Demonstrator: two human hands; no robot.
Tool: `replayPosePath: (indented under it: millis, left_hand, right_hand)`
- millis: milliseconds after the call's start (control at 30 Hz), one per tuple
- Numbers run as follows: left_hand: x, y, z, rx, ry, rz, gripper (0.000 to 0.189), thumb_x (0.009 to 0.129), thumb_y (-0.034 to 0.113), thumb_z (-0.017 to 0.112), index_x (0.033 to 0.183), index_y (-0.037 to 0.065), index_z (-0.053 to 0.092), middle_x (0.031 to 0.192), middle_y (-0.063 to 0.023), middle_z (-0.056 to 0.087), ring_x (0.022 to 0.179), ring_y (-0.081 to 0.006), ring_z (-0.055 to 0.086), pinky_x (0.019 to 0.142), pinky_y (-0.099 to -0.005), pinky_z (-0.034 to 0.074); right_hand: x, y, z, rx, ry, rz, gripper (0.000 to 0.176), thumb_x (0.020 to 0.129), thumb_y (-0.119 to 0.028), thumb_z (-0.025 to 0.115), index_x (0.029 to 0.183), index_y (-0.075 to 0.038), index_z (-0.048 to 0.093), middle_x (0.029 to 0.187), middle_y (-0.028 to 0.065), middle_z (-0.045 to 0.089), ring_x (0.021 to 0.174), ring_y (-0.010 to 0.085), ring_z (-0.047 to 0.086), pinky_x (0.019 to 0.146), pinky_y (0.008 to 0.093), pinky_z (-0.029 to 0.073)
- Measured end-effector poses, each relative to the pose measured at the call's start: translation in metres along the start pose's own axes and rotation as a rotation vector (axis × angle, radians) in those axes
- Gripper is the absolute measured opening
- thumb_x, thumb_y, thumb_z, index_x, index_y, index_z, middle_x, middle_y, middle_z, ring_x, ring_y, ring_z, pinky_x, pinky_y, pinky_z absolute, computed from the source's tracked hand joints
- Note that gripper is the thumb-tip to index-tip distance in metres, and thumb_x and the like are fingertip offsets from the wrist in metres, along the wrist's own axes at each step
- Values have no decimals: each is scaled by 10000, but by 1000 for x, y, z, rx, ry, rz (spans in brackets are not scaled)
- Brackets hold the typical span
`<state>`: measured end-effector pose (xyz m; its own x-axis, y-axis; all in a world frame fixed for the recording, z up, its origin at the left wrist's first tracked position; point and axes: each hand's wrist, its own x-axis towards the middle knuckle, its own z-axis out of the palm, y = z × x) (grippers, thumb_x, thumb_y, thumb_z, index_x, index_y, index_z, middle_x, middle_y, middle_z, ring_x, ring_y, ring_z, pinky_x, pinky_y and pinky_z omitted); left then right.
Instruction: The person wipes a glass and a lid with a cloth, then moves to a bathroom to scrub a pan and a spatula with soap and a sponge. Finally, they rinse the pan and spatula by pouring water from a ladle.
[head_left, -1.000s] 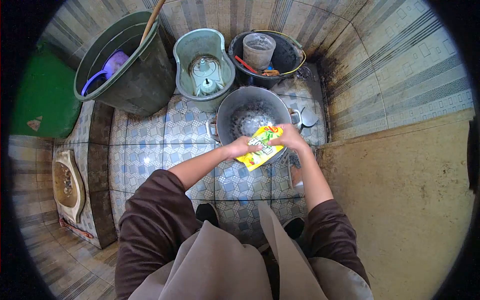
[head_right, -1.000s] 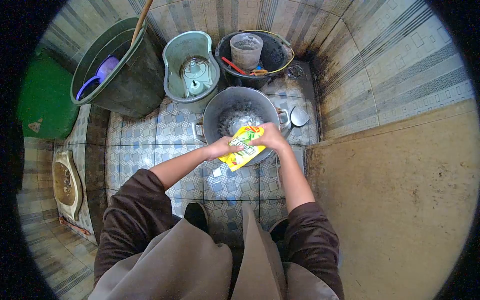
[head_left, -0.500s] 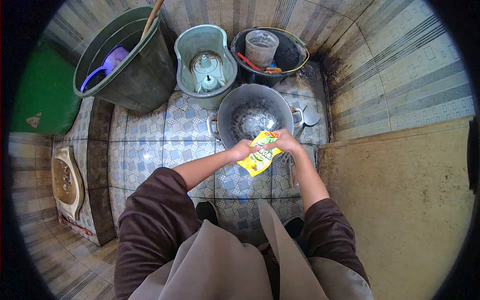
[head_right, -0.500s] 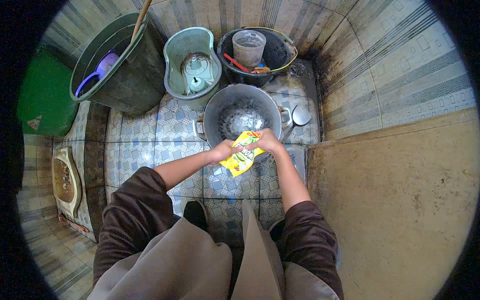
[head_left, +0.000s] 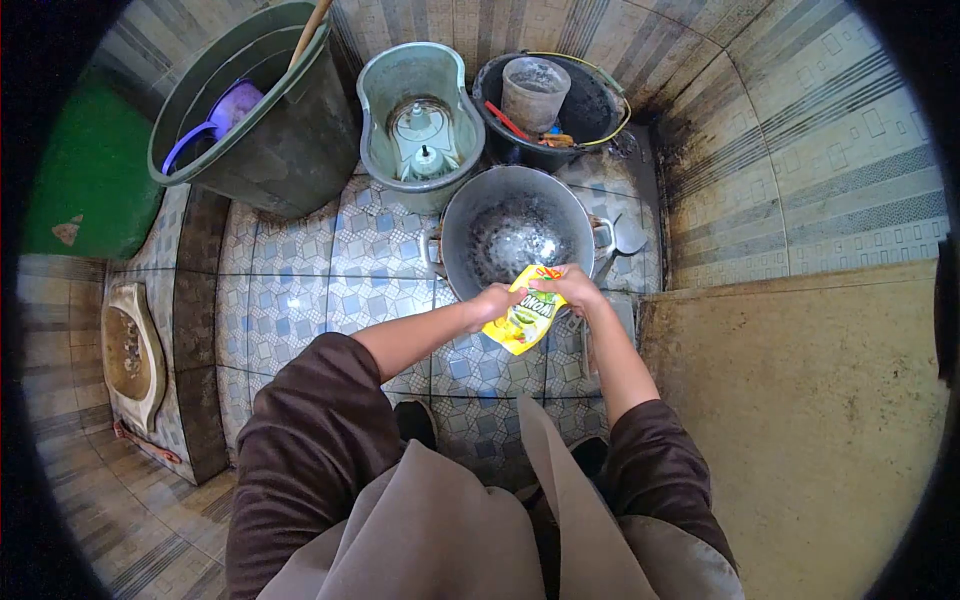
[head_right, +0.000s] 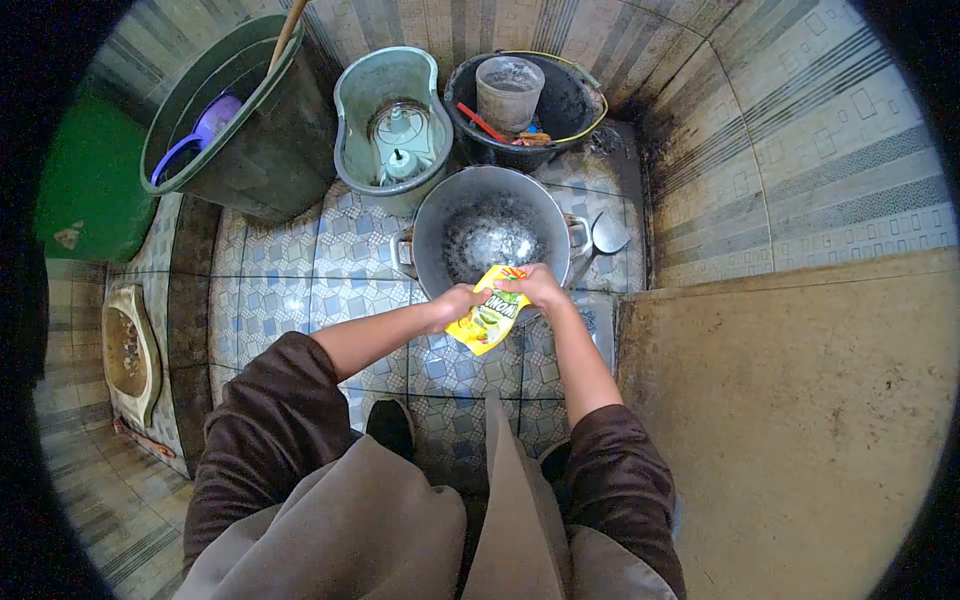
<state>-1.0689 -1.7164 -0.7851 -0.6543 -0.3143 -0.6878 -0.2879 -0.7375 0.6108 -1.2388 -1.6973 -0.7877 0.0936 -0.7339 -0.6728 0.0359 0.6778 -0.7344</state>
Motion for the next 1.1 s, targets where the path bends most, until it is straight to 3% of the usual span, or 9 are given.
replayPosePath:
  millis: [433, 500, 667, 733, 800, 867, 933, 1033, 1100]
  left_hand:
    - [17, -21, 19, -161, 129, -11, 300, 854, 278, 376, 958, 21, 491, 852, -87, 583, 710, -177, 580, 640, -301, 461]
    - [16, -27, 23, -221, 147, 8, 303, 831, 271, 441, 971, 7, 494, 868, -98, 584, 711, -172, 588, 628, -292, 480]
    - [5, -31, 22, 75, 31, -2, 319, 749, 204, 584, 986, 2, 514, 881, -96, 587, 720, -161, 582, 635, -273, 475]
    - [6, -32, 20, 91, 47, 14, 316, 753, 193, 579, 990, -7, 515, 886, -99, 587, 723, -161, 582, 642, -271, 472]
    - [12, -35, 17, 133, 36, 20, 335, 755, 203, 576, 1000, -15, 507, 890, -101, 586, 723, -164, 582, 643, -277, 472]
    - [16, -38, 16, 74, 77, 53, 320, 797, 241, 513, 989, -15, 511, 884, -94, 586, 713, -164, 582, 628, -279, 472]
    - [11, -32, 18, -28, 92, 16, 320, 818, 258, 470, 982, -14, 513, 877, -93, 586, 711, -162, 581, 623, -277, 470]
    - [14, -33, 18, -58, 138, 12, 337, 849, 281, 398, 968, -12, 516, 862, -90, 584, 708, -154, 575, 615, -270, 463]
    - [16, -34, 16, 14, 167, 44, 348, 859, 288, 369, 961, -10, 517, 854, -87, 583, 707, -147, 571, 612, -267, 459]
  right_hand:
    - [14, 19, 14, 148, 204, -30, 215, 759, -183, 562, 766, 31, 573, 664, 71, 575, 578, 133, 537, 502, 282, 428]
    - [3, 9, 7, -248, 189, 38, 255, 748, -218, 578, 767, 36, 586, 687, 79, 586, 589, 136, 539, 526, 274, 433]
    - [-3, 12, -26, -192, -125, 177, 357, 675, -257, 654, 853, 41, 571, 790, 93, 600, 651, 138, 565, 594, 247, 452]
    - [-11, 9, -30, -468, -195, 124, 337, 616, -159, 700, 855, 41, 571, 791, 93, 601, 672, 142, 572, 612, 249, 455]
    - [-5, 16, -30, -398, -158, 197, 360, 554, -79, 728, 852, 48, 569, 800, 95, 601, 679, 150, 575, 621, 255, 459]
    - [-2, 22, -30, -298, -88, 146, 298, 504, -172, 759, 710, -33, 594, 651, 23, 575, 481, 74, 477, 374, 211, 315]
    - [-5, 19, -28, -283, -64, 123, 295, 492, -141, 760, 715, -42, 594, 643, 20, 573, 463, 71, 466, 356, 218, 294]
    - [-16, 3, -21, -264, -89, 114, 315, 499, -118, 757, 751, -19, 597, 686, 37, 589, 517, 88, 512, 409, 215, 366]
    - [-33, -20, -7, -276, -156, -20, 332, 546, -89, 735, 814, 38, 583, 780, 87, 600, 680, 142, 572, 618, 251, 456]
